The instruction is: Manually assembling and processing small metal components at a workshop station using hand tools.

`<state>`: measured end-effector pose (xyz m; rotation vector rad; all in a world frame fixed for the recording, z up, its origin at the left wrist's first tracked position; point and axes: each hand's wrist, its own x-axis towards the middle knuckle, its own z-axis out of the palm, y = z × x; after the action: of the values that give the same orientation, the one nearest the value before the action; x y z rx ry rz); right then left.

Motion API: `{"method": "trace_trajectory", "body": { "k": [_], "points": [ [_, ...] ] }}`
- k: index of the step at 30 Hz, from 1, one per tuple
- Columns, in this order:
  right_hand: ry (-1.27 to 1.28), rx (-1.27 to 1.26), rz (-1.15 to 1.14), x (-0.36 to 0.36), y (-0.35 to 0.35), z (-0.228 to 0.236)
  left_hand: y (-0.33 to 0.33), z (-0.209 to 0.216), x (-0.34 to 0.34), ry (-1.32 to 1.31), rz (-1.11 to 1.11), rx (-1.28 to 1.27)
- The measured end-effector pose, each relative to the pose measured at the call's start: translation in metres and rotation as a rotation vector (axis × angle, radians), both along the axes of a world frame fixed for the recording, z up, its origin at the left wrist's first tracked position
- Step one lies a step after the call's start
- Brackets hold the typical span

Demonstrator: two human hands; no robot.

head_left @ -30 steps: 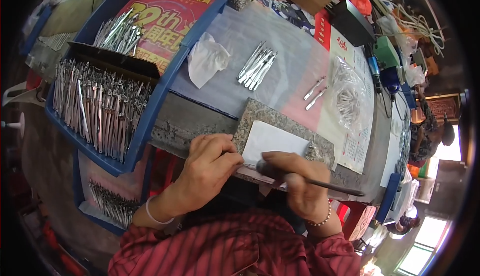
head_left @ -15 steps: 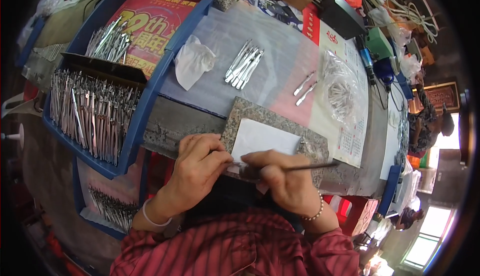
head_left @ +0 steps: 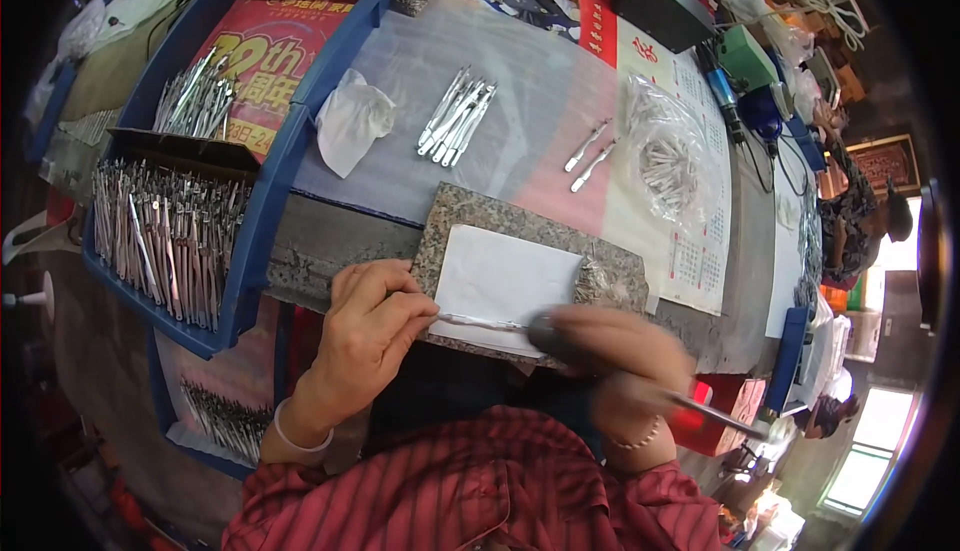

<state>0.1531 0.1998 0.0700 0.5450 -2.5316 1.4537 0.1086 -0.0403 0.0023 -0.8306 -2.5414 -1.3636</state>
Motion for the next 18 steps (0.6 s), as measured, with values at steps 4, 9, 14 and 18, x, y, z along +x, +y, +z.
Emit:
{"method": "trace_trajectory", "body": {
  "k": [4, 9, 14, 18],
  "points": [
    [-0.12, 0.191, 0.107, -0.014, -0.01, -0.011, 0.0, 0.001, 0.0, 0.009, 0.004, -0.035],
    [-0.159, -0.078, -0.095, 0.009, 0.015, 0.002, -0.001, 0.002, 0.002, 0.016, 0.026, -0.05],
    [0.43, -0.301, -0.076, 0.033, 0.014, 0.02, -0.002, 0.0, 0.006, 0.033, 0.016, -0.09],
    [0.245, -0.539, 0.308, 0.076, 0.025, 0.068, 0.004, 0.003, 0.007, 0.097, 0.04, -0.148]
  ]
}}
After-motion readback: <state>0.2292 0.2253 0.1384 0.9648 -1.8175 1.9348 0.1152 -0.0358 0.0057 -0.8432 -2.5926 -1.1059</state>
